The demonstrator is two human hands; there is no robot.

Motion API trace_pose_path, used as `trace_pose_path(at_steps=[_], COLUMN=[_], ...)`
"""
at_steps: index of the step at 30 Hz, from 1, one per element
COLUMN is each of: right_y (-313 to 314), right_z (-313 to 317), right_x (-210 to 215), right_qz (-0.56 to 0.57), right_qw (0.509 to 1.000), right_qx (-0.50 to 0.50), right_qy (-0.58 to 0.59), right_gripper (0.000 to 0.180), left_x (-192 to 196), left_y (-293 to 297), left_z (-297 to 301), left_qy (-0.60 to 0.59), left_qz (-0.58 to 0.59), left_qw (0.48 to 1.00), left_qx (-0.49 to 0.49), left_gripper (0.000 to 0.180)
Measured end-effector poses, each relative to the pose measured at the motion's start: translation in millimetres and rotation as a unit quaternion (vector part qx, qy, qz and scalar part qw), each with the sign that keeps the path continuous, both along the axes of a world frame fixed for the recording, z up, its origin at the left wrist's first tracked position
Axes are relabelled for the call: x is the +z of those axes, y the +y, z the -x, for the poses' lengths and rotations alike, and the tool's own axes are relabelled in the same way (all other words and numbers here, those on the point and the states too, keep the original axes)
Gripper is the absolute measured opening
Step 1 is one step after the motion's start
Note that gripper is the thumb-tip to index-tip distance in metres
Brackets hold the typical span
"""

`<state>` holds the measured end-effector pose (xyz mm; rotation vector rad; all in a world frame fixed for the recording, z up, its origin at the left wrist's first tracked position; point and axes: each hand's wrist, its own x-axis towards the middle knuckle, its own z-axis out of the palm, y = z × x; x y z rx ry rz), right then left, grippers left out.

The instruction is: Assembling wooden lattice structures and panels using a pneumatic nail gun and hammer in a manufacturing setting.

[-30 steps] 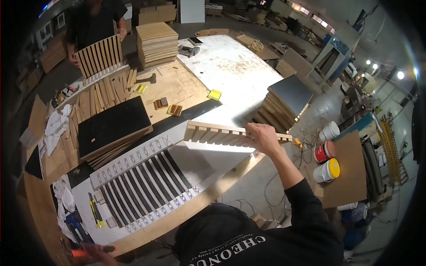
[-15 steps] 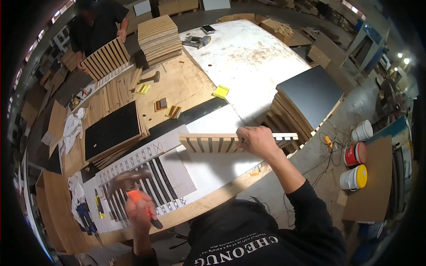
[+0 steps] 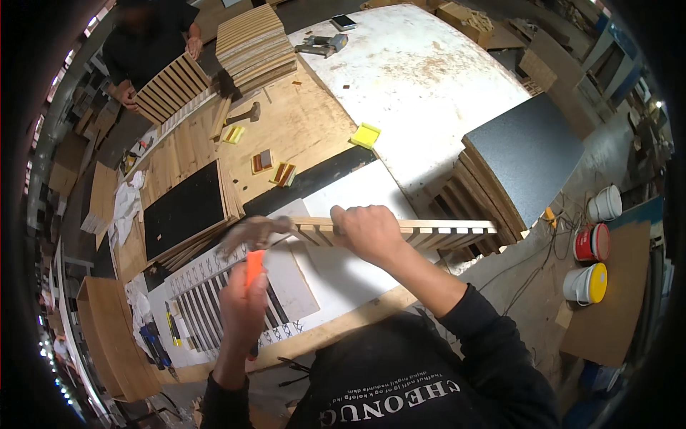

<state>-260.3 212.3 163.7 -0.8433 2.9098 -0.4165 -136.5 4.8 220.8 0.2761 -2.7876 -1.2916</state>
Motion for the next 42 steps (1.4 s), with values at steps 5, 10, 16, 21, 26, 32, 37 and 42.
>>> trace_pose_path(at_steps=[5, 10, 16, 21, 26, 32, 37, 42], right_y=[23.5, 44.2, 70.6, 84.0, 112.6, 130.2, 136.6, 123.8], right_z=[8.7, 14.8, -23.6, -89.0, -152.1, -180.6, -172.2, -91.7], right_x=[77.1, 117.8, 4.9, -46.3, -118.1, -138.3, 46.4, 38.1], right_qz=[0.122, 0.634, 0.804, 0.862, 0.758, 0.605, 0.310, 0.040], right_qw=[0.992, 0.767, 0.587, 0.455, 0.540, 0.609, 0.934, 0.955], right_qx=[0.005, -0.035, -0.099, -0.181, -0.298, -0.301, -0.166, -0.127], right_qy=[-0.018, -0.094, -0.010, -0.128, -0.214, -0.415, 0.056, 0.263], right_gripper=[0.041, 0.046, 0.084, 0.077, 0.065, 0.047, 0.058, 0.058], left_x=[-30.8, -61.9, -5.2, -7.5, 7.4, -12.6, -28.5, -47.5], left_y=[-24.0, -25.9, 15.2, 20.7, 65.3, 103.8, 90.3, 93.3], left_z=[9.1, 10.2, 63.1, 90.9, 112.9, 142.8, 149.1, 151.3], left_qy=[0.029, 0.124, 0.180, 0.075, 0.004, 0.059, 0.084, 0.191], left_qz=[-0.237, -0.378, -0.252, -0.282, -0.186, -0.077, -0.013, -0.014], left_qw=[0.957, 0.911, 0.948, 0.945, 0.951, 0.881, 0.856, 0.872], left_qx=[0.168, 0.107, -0.080, -0.150, -0.248, -0.463, -0.511, -0.450], left_gripper=[0.014, 0.036, 0.045, 0.032, 0.026, 0.029, 0.032, 0.026])
